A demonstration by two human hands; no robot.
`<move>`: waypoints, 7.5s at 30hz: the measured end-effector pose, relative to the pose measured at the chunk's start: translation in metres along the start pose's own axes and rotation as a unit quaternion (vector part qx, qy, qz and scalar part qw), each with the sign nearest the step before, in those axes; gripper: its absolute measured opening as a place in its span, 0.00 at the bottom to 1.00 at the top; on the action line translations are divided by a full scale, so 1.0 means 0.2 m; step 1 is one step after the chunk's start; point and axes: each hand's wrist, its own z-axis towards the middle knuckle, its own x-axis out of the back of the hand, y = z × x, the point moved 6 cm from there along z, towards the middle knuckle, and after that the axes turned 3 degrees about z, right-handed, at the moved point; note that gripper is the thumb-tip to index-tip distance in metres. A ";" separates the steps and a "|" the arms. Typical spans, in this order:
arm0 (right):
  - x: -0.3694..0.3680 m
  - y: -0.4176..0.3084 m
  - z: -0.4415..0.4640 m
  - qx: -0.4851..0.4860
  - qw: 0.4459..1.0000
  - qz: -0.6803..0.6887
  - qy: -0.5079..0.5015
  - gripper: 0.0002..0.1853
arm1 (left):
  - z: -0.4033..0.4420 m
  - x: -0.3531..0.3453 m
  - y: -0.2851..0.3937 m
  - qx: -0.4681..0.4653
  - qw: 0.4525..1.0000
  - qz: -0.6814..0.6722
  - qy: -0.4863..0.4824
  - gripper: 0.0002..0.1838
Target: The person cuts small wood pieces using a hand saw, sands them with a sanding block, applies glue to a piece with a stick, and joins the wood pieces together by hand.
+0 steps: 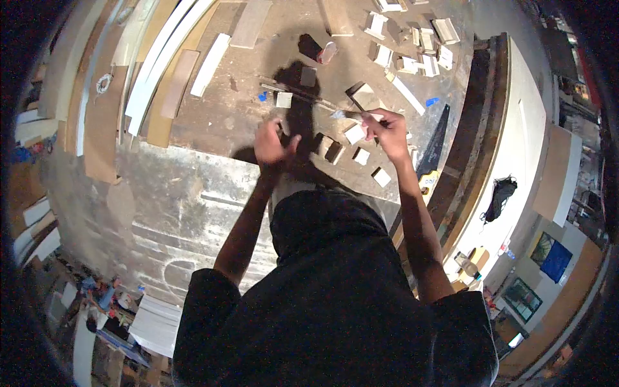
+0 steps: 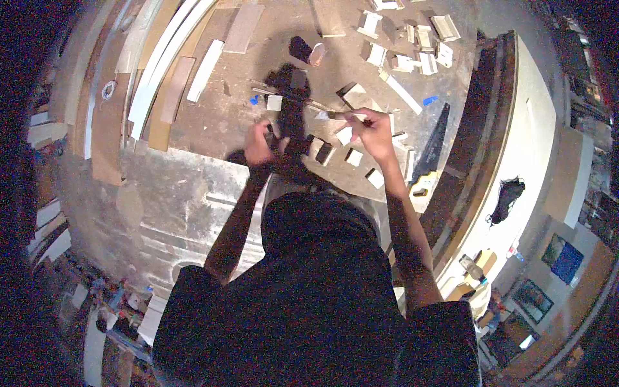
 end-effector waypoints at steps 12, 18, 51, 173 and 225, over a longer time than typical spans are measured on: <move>0.05 0.10 -0.25 -0.051 0.985 0.105 0.124 0.10 | 0.57 -0.06 -0.07 -0.113 0.974 0.096 -0.173 0.52; 0.05 0.17 -0.32 -0.056 0.982 0.109 0.147 0.12 | 0.72 -0.12 0.02 -0.176 0.972 0.037 -0.150 0.53; -0.01 -0.51 -0.58 -0.048 0.879 0.451 0.149 0.09 | 1.04 -0.30 0.20 -0.451 0.851 -0.079 -0.259 0.35; 0.31 -0.74 -0.91 0.069 0.914 0.388 0.092 0.11 | -0.05 0.88 1.39 -0.204 0.810 -0.496 -0.237 0.58; 0.73 -0.55 -0.85 0.024 0.931 0.365 -0.022 0.09 | -0.23 0.66 1.79 -0.129 0.870 -0.462 -0.113 0.60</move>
